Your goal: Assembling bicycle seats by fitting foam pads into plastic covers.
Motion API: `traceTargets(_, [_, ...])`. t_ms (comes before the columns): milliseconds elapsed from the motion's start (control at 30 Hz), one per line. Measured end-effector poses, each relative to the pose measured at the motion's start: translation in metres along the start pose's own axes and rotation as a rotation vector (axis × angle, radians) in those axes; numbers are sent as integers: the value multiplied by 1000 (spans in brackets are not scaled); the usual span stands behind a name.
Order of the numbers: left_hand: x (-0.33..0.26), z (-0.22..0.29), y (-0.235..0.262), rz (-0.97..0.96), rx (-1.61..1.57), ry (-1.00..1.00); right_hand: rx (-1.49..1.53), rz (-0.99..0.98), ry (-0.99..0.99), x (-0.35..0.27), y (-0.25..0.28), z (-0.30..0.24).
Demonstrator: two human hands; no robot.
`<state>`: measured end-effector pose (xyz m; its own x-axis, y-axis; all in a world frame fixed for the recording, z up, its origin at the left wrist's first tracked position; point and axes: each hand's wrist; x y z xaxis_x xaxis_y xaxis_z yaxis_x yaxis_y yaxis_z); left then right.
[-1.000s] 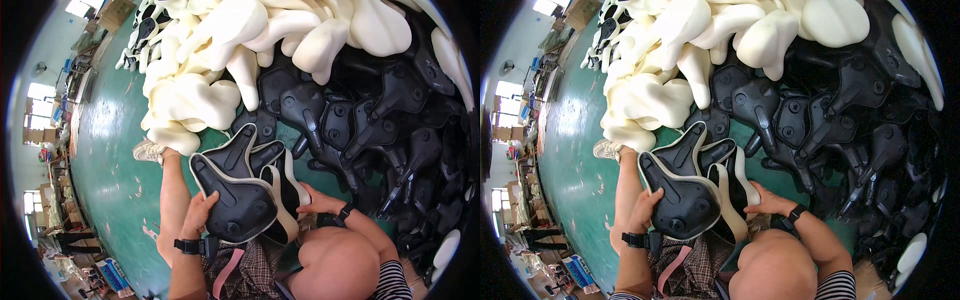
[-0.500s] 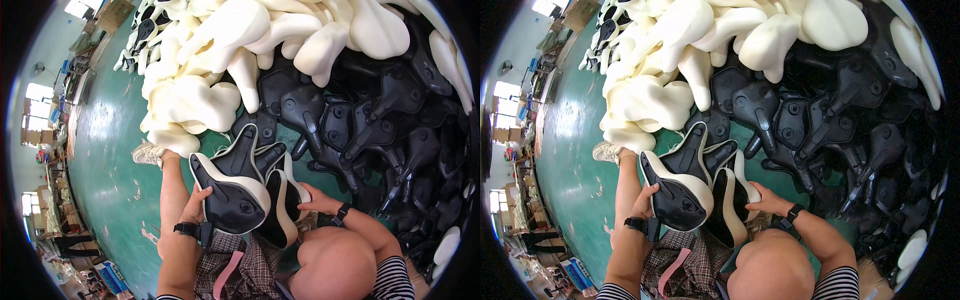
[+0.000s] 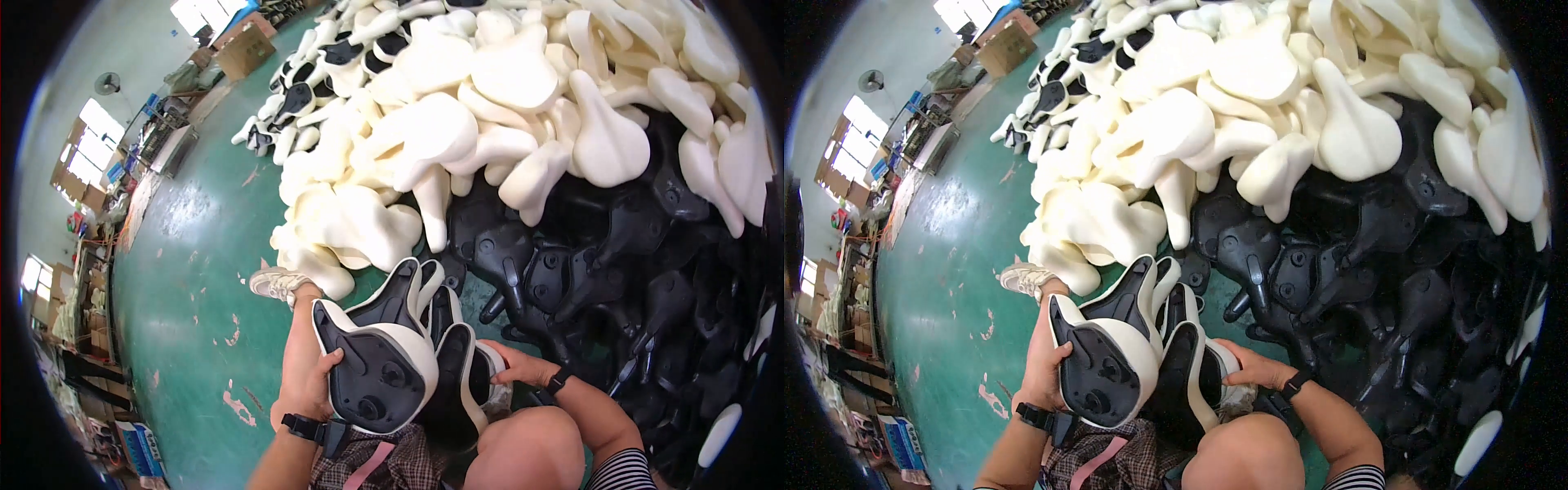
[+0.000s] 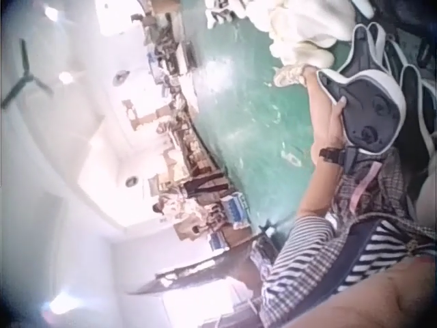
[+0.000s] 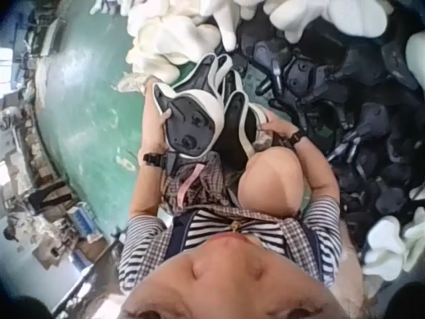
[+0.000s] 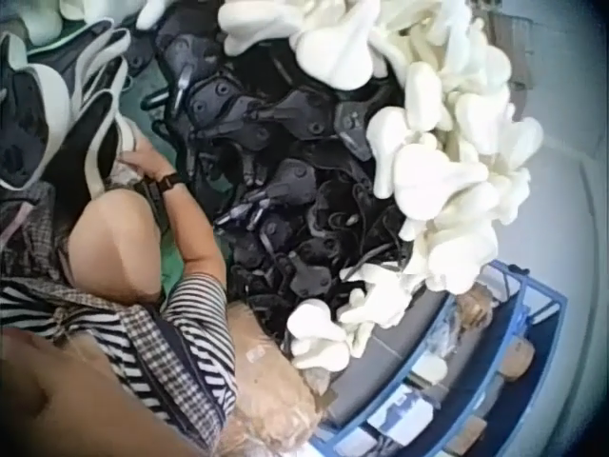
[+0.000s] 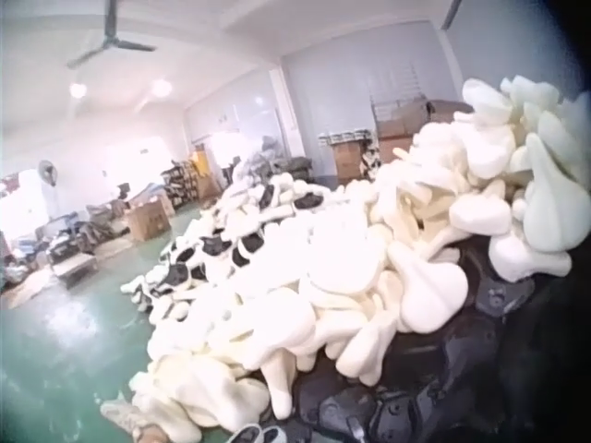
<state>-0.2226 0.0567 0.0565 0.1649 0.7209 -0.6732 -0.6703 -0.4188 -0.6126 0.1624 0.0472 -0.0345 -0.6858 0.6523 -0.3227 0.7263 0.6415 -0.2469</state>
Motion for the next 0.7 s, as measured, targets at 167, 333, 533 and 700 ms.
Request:
traceTargets(167, [-33, 17, -22, -99, 66, -194, 58, -66, 49, 14, -5, -35])
traceTargets(333, [-48, 52, -83, -112, 84, -134, 23, 90, 175, 38, 7, -66])
traceTargets(533, [-45, 227, -357, -694, 102, -894, 306, 352, 1020, 87, 85, -384])
traceTargets(700, [46, 226, -350, -556, 497, -974, 78, 484, 1102, 53, 99, -436])
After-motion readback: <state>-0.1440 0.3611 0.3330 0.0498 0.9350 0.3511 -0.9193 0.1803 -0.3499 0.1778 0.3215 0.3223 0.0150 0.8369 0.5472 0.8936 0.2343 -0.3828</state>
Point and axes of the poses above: each hand's wrist, its own x-axis towards the middle knuckle, its own y-axis out of the back of the hand, z = x × y, and after that the axes turned 11 degrees about -x, right-handed
